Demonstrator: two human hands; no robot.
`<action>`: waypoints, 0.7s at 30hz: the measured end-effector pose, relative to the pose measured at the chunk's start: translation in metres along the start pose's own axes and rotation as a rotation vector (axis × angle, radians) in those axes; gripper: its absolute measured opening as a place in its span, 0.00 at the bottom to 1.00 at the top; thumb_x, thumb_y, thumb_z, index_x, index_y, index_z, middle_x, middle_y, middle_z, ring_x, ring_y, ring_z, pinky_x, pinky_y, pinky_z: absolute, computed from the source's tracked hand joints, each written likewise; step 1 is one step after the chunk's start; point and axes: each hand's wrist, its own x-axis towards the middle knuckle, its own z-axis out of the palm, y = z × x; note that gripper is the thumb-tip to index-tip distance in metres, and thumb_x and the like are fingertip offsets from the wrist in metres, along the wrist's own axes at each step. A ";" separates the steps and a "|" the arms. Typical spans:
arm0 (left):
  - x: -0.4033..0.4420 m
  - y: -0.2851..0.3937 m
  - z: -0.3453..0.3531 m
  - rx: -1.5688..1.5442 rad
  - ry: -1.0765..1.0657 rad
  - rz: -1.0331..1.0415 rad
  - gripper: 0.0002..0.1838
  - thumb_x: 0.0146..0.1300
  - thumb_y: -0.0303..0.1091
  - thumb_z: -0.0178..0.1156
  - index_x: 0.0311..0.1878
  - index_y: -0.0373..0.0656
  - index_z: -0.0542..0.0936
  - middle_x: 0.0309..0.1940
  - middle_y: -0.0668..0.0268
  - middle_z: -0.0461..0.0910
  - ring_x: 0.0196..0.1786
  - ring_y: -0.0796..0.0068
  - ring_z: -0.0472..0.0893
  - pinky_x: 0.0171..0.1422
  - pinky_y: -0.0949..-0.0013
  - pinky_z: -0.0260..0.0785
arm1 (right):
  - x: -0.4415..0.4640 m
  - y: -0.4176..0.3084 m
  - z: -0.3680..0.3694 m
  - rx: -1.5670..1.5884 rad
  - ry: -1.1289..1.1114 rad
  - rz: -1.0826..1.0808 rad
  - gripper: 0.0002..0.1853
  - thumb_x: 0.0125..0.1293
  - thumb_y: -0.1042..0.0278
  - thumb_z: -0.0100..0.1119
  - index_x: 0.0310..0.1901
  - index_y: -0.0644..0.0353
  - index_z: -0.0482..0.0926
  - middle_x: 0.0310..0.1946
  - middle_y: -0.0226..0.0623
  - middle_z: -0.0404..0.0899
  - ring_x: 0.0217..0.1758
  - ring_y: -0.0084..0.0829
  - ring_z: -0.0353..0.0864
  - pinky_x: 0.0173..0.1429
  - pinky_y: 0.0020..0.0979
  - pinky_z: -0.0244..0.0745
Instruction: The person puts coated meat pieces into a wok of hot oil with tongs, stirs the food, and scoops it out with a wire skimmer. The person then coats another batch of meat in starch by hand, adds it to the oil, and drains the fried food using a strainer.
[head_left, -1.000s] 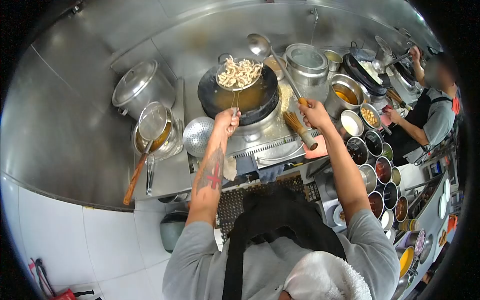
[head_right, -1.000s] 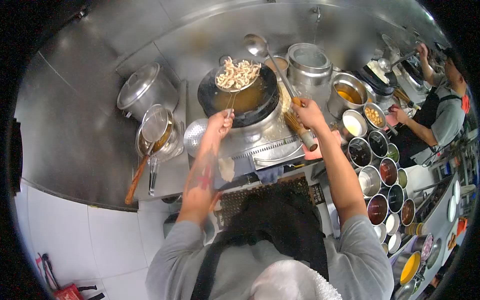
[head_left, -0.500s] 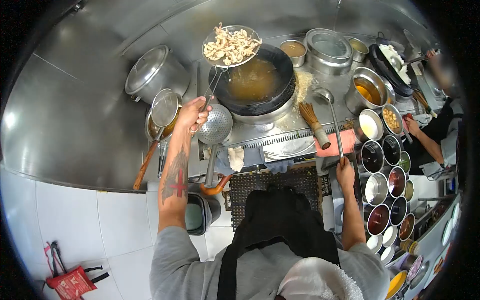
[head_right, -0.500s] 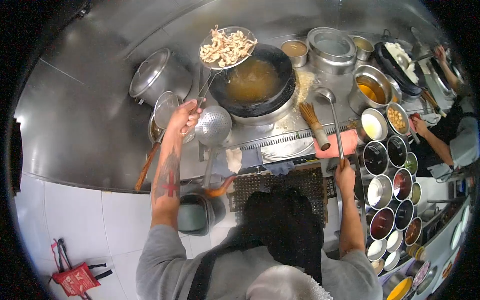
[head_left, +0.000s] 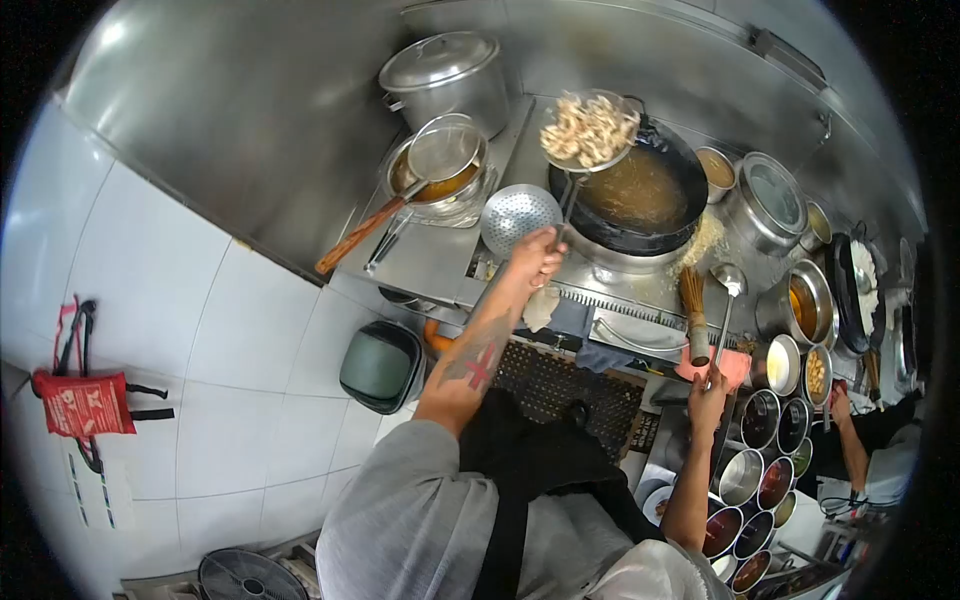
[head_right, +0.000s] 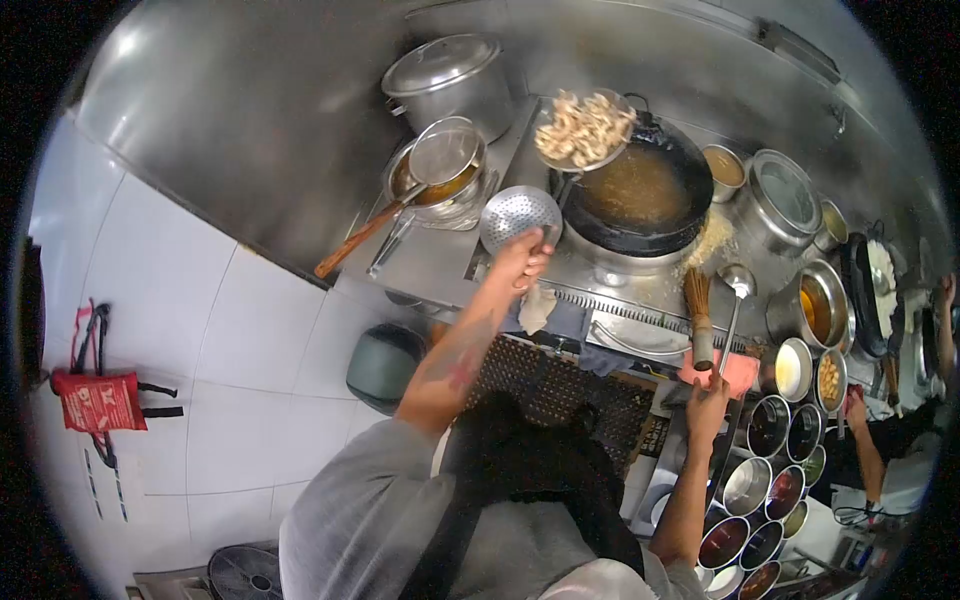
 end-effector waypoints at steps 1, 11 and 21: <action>-0.012 0.016 -0.018 0.037 0.037 0.061 0.05 0.68 0.34 0.50 0.38 0.45 0.69 0.26 0.63 0.73 0.14 0.85 0.59 0.12 0.82 0.48 | -0.006 -0.005 0.004 -0.005 -0.002 -0.010 0.22 0.61 0.67 0.56 0.57 0.63 0.69 0.45 0.50 0.71 0.50 0.49 0.72 0.53 0.41 0.69; -0.080 0.162 -0.207 0.329 0.430 0.112 0.20 0.69 0.35 0.47 0.61 0.41 0.59 0.28 0.61 0.74 0.16 0.86 0.61 0.11 0.82 0.46 | -0.097 -0.093 0.117 0.011 -0.199 -0.096 0.18 0.56 0.69 0.60 0.50 0.63 0.75 0.41 0.53 0.75 0.48 0.52 0.74 0.52 0.43 0.70; -0.104 0.160 -0.285 -0.394 0.097 -0.191 0.52 0.57 0.65 0.53 0.71 0.45 0.39 0.59 0.38 0.60 0.62 0.38 0.65 0.60 0.42 0.63 | -0.162 -0.210 0.177 -0.045 -0.278 -0.191 0.18 0.54 0.71 0.60 0.49 0.63 0.75 0.37 0.48 0.77 0.41 0.46 0.78 0.47 0.39 0.73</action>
